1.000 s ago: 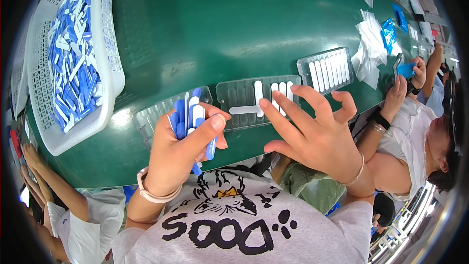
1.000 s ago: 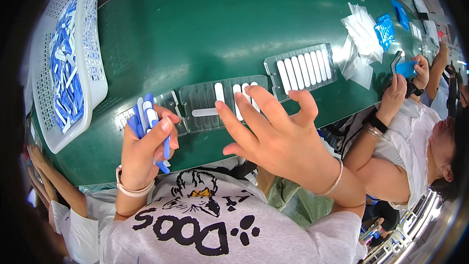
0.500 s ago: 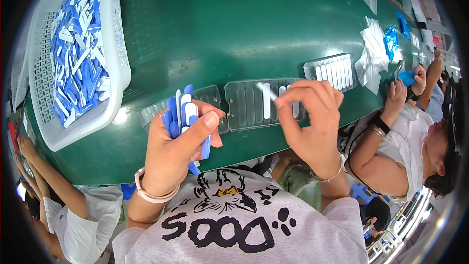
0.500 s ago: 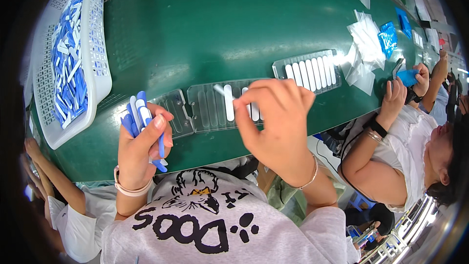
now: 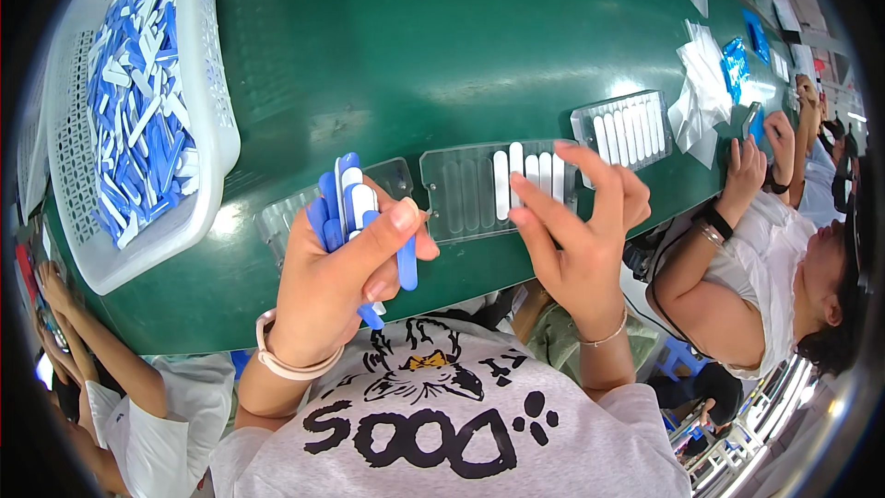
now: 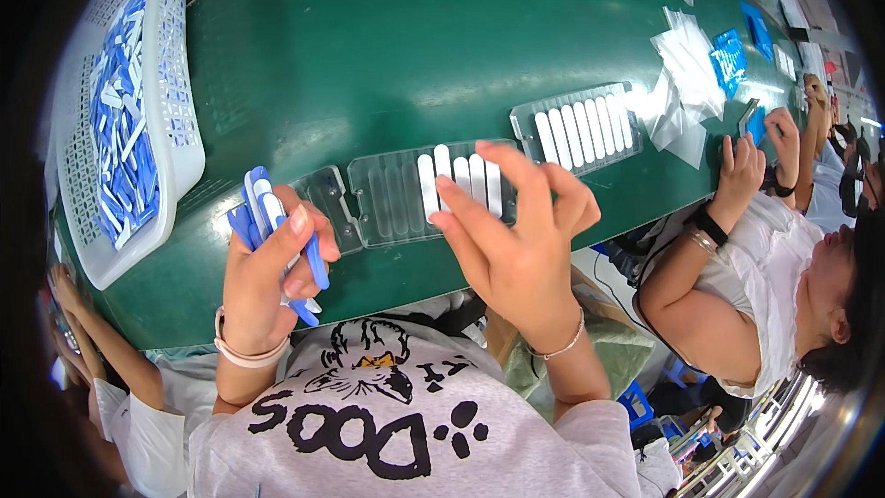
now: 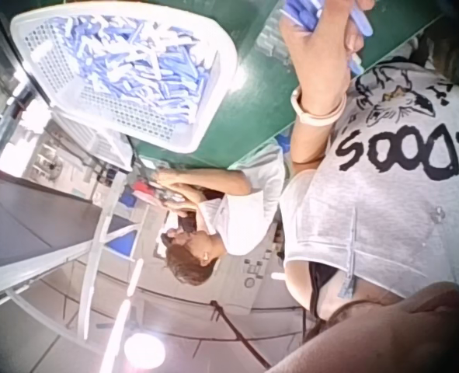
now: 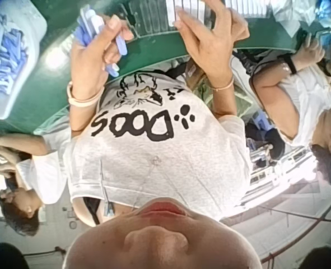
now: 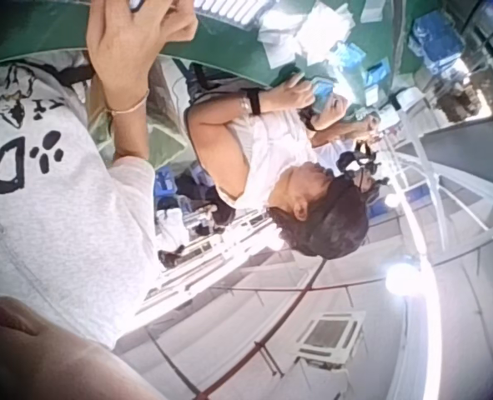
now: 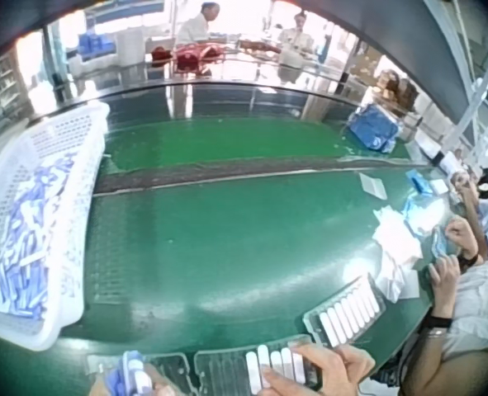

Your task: The person takes plastic strips from a basket, peels the blue protective backing off each strip by hand, and inserts the white strips into the slots of clear trays.

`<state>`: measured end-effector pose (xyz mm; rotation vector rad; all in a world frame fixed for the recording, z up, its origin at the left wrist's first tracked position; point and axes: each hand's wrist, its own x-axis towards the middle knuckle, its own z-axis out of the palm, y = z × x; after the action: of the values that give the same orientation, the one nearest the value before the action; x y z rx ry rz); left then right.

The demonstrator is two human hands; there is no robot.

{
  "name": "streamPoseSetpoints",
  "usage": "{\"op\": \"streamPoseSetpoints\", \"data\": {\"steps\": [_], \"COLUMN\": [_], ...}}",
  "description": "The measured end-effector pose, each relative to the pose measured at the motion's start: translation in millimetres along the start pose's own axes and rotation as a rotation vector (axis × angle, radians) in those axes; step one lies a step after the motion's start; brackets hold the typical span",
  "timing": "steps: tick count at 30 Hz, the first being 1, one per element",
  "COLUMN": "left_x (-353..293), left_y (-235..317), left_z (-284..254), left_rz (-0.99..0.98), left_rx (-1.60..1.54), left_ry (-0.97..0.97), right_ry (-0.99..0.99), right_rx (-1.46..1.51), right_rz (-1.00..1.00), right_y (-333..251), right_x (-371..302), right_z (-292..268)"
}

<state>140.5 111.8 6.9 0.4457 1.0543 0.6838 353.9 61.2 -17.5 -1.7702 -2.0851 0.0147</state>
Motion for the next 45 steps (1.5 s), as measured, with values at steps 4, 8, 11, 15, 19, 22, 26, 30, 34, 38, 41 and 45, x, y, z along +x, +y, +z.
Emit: {"op": "streamPoseSetpoints", "data": {"steps": [4,8,11,15,19,22,26,30,34,38,41,45], "left_x": [-2,0,-1,1,1,1,0,-2,-5,-5,-7,-5], "left_y": [1,-1,-1,-4,-4,-8,-6,-9,-5,-7,-2,-5], "left_z": [1,0,4,3,5,7,16,10,6,0,1,-5], "left_rz": [-0.012,-0.024,-0.048,-0.077,-0.093,-0.074,-0.079,-0.112,-0.170,-0.156,-0.213,-0.260], "left_rx": [-0.021,-0.021,-0.018,-0.033,0.006,0.009,0.030,0.050,-0.031,-0.062,-0.015,-0.150], "left_ry": [0.057,0.009,0.031,0.020,-0.012,-0.062,-0.096,-0.129,-0.147,-0.239,-0.182,-0.153], "right_ry": [-0.146,-0.093,-0.119,-0.090,-0.089,0.200,0.349,0.311,0.284,0.266,0.014,-0.287], "right_rx": [-0.066,0.002,-0.052,-0.145,-0.152,0.072,0.174,0.210,0.269,0.488,0.916,0.642], "right_rz": [-0.055,-0.048,-0.135,-0.216,-0.205,-0.276,-0.382,-0.493,-0.506,-0.485,-0.264,0.080], "right_y": [-1,-1,0,6,2,-4,-21,-17,-14,-18,-13,-7], "right_x": [-19,-9,-8,-17,-13,-11,1,-1,-4,3,17,51], "right_z": [-9,-9,-1,0,-5,2,3,8,6,12,0,-20]}}
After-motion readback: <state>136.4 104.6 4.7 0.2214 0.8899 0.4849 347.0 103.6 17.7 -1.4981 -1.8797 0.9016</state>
